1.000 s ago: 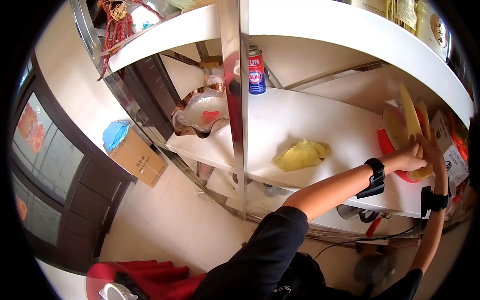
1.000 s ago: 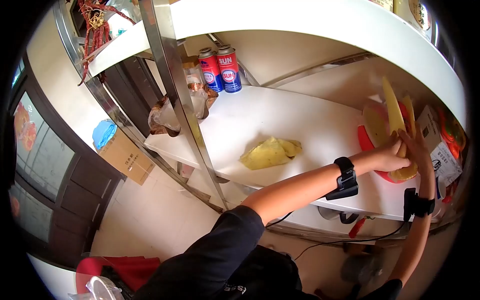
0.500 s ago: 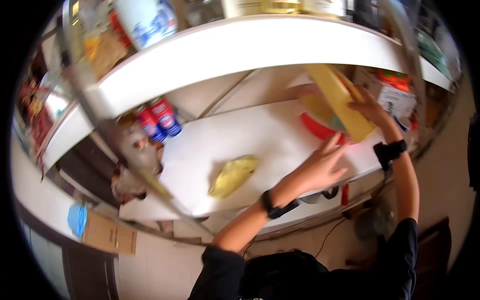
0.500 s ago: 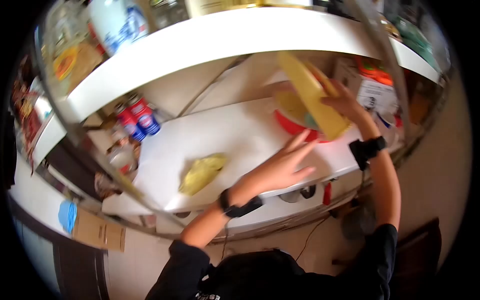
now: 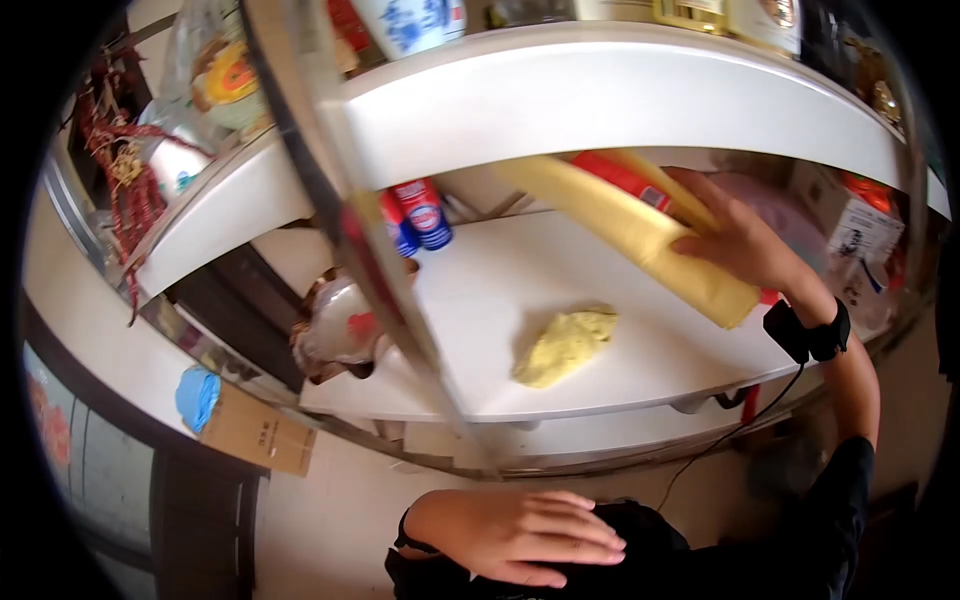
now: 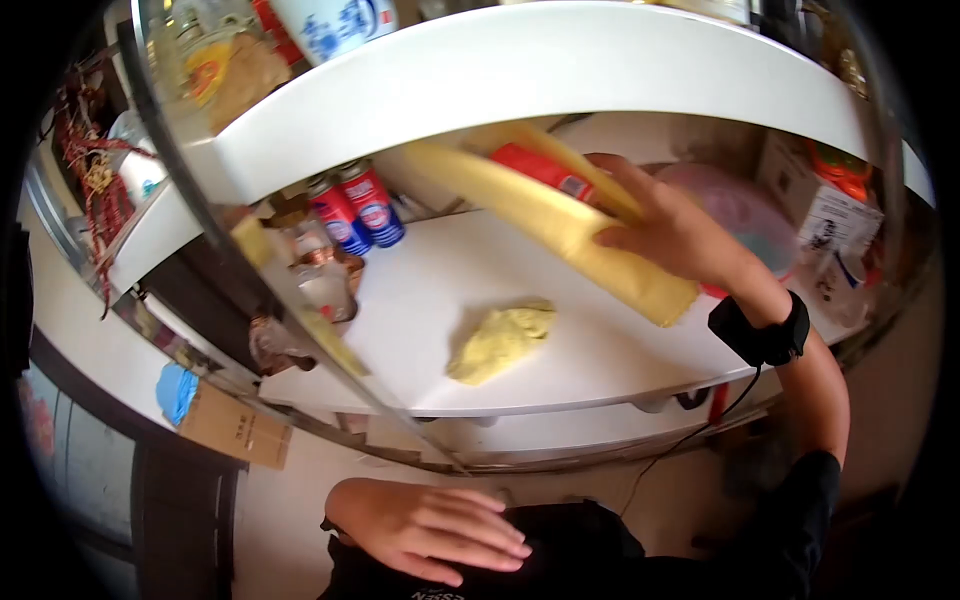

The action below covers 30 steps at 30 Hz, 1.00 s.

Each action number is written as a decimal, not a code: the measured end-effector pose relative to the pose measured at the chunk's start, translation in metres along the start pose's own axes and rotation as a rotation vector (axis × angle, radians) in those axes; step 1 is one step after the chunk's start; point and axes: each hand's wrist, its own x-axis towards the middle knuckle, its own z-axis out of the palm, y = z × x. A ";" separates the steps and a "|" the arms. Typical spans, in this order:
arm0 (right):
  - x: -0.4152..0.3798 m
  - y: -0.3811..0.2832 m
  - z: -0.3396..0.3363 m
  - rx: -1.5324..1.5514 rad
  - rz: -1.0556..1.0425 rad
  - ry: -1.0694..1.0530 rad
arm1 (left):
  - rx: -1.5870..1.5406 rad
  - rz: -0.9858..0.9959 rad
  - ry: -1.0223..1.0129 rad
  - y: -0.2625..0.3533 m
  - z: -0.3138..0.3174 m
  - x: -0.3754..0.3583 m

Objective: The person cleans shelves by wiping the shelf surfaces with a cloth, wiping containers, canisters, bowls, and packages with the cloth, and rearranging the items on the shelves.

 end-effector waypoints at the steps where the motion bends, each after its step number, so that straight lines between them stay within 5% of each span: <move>1: 0.013 -0.013 0.012 0.067 -0.033 -0.080 | -0.012 -0.018 -0.014 0.010 -0.002 -0.013; 6: 0.076 -0.060 0.087 0.127 -0.265 -0.219 | -0.025 -0.026 0.272 0.040 -0.018 -0.102; 7: 0.089 -0.063 0.106 0.136 -0.298 -0.244 | -0.050 -0.035 0.445 0.037 -0.017 -0.124; 9: 0.120 -0.073 0.137 0.300 -0.215 -0.433 | 0.006 -0.060 1.286 0.035 0.013 -0.141; 11: 0.151 -0.071 0.174 0.375 -0.189 -0.528 | 0.600 -0.593 1.564 0.032 -0.008 -0.156; 13: 0.160 -0.105 0.184 0.536 -0.154 -0.640 | 0.895 -0.721 1.646 0.007 -0.029 -0.193; 16: 0.175 -0.120 0.221 0.351 -0.138 -0.515 | 0.795 -0.861 1.806 -0.024 -0.054 -0.241; 19: 0.185 -0.133 0.238 0.199 -0.146 -0.509 | 0.934 -1.030 1.621 -0.039 -0.069 -0.251; 26: 0.206 -0.122 0.265 0.095 -0.186 -0.422 | 0.847 -1.009 1.572 -0.055 -0.070 -0.261; 30: 0.210 -0.135 0.249 0.129 -0.088 -0.693 | 0.870 -1.012 1.594 -0.058 -0.068 -0.257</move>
